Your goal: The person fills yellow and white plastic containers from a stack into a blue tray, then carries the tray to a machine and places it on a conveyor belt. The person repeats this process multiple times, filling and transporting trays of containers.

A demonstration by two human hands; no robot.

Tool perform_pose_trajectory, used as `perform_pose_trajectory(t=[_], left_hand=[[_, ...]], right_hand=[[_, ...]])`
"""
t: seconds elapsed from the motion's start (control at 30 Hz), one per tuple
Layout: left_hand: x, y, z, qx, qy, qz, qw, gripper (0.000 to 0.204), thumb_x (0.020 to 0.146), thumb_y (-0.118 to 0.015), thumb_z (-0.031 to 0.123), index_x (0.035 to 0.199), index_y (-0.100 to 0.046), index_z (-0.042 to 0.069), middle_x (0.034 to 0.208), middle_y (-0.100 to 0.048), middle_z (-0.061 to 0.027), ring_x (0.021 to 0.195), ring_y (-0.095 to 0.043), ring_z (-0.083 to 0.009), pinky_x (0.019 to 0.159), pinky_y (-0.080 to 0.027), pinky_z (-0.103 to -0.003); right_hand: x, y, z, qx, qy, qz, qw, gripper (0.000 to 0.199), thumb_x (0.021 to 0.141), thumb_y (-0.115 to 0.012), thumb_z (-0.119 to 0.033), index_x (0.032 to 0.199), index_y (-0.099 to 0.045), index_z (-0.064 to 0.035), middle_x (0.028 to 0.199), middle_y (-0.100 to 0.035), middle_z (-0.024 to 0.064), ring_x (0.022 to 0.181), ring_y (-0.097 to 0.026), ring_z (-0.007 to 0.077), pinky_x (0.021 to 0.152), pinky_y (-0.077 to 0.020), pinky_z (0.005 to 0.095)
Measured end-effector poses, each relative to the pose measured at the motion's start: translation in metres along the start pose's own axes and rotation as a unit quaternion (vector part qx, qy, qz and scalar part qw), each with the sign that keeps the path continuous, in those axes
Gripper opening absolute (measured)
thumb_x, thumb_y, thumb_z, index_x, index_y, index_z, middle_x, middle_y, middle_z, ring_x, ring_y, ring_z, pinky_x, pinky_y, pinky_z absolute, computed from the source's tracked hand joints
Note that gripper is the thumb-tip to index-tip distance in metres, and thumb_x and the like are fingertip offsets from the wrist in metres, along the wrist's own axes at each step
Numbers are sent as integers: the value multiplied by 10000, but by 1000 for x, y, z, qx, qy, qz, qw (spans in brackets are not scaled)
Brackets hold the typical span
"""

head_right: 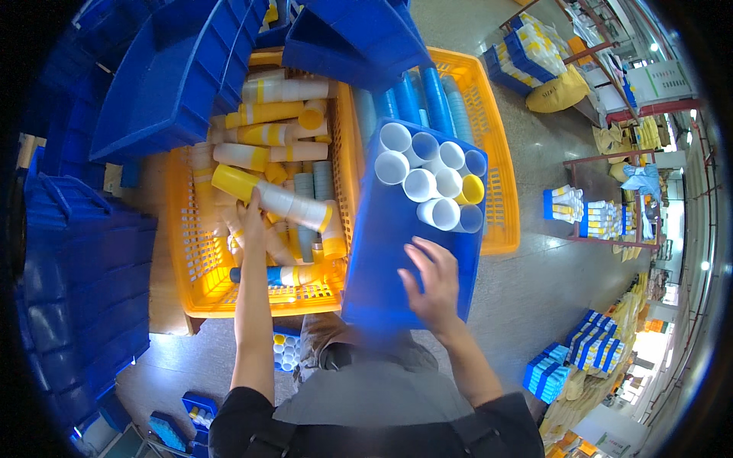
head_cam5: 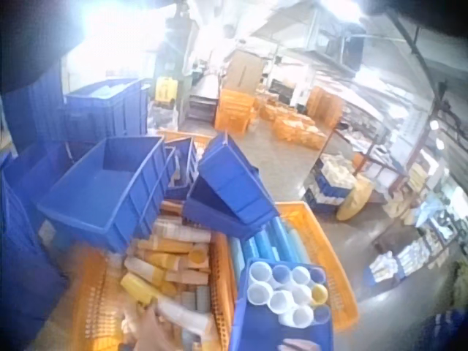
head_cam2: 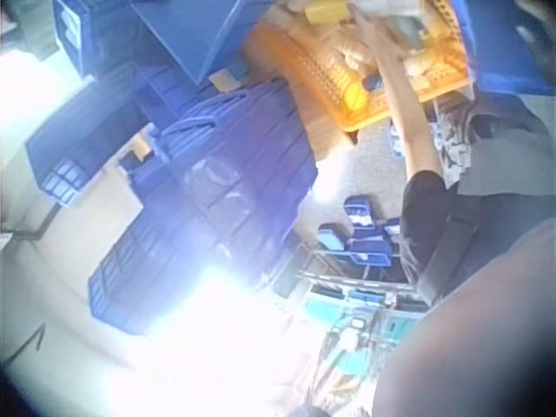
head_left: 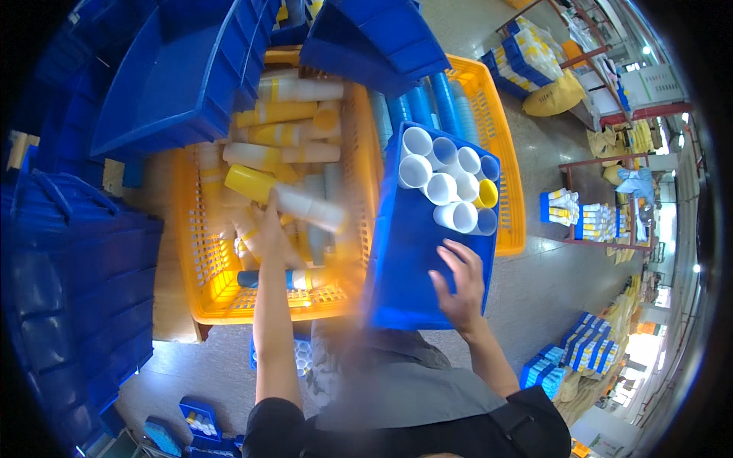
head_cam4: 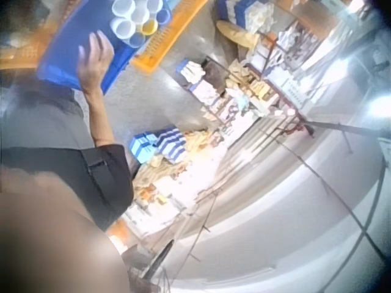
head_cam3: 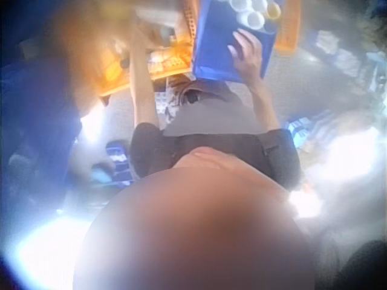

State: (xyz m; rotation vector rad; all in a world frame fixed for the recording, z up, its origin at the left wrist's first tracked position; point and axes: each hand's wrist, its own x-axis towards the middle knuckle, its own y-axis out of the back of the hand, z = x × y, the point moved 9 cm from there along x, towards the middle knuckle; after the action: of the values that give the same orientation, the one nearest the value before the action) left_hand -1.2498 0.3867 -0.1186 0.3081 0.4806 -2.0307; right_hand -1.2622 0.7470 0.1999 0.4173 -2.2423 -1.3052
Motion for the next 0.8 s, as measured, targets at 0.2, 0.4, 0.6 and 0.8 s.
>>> perform_pose_trajectory(t=[0.2, 0.4, 0.6, 0.8], left_hand=[[-168, -20, 109, -279, 311, -396, 818, 606, 1035, -375, 550, 1228, -586, 16, 955, -673, -171, 789, -684, -261, 666, -591, -339], [-317, -23, 102, -144, 526, -330, 770, 700, 1009, -445, 588, 1311, -535, -38, 1056, -683, -236, 847, -723, -309, 711, -628, -404], [-334, -49, 105, -151, 581, -338, 725, 698, 977, -586, 499, 1381, -456, -56, 1168, -639, -272, 1003, -696, -383, 834, -616, -481], [-349, -50, 100, -49, 597, -352, 719, 706, 920, -700, 389, 1392, -430, -61, 1182, -637, -266, 1026, -684, -377, 854, -609, -486]], right_hand=[[14, -54, -57, 339, -37, -78, 937, 596, 884, -737, -118, 1408, -468, -27, 1349, -562, 168, 1238, -557, 314, 1061, -429, 409], [-27, -120, -30, 767, -340, -153, 522, 529, 1042, -520, -433, 1368, -471, -19, 1201, -618, 107, 1081, -610, 197, 957, -478, 339], [-20, -119, 41, 839, -437, -29, 322, 516, 1072, -418, -450, 1336, -449, -7, 1266, -597, 178, 1182, -593, 291, 1083, -435, 437], [-53, -114, 20, 748, -426, -212, 463, 603, 1047, -477, -485, 1392, -389, 1, 1379, -515, 154, 1226, -558, 246, 1084, -427, 433]])
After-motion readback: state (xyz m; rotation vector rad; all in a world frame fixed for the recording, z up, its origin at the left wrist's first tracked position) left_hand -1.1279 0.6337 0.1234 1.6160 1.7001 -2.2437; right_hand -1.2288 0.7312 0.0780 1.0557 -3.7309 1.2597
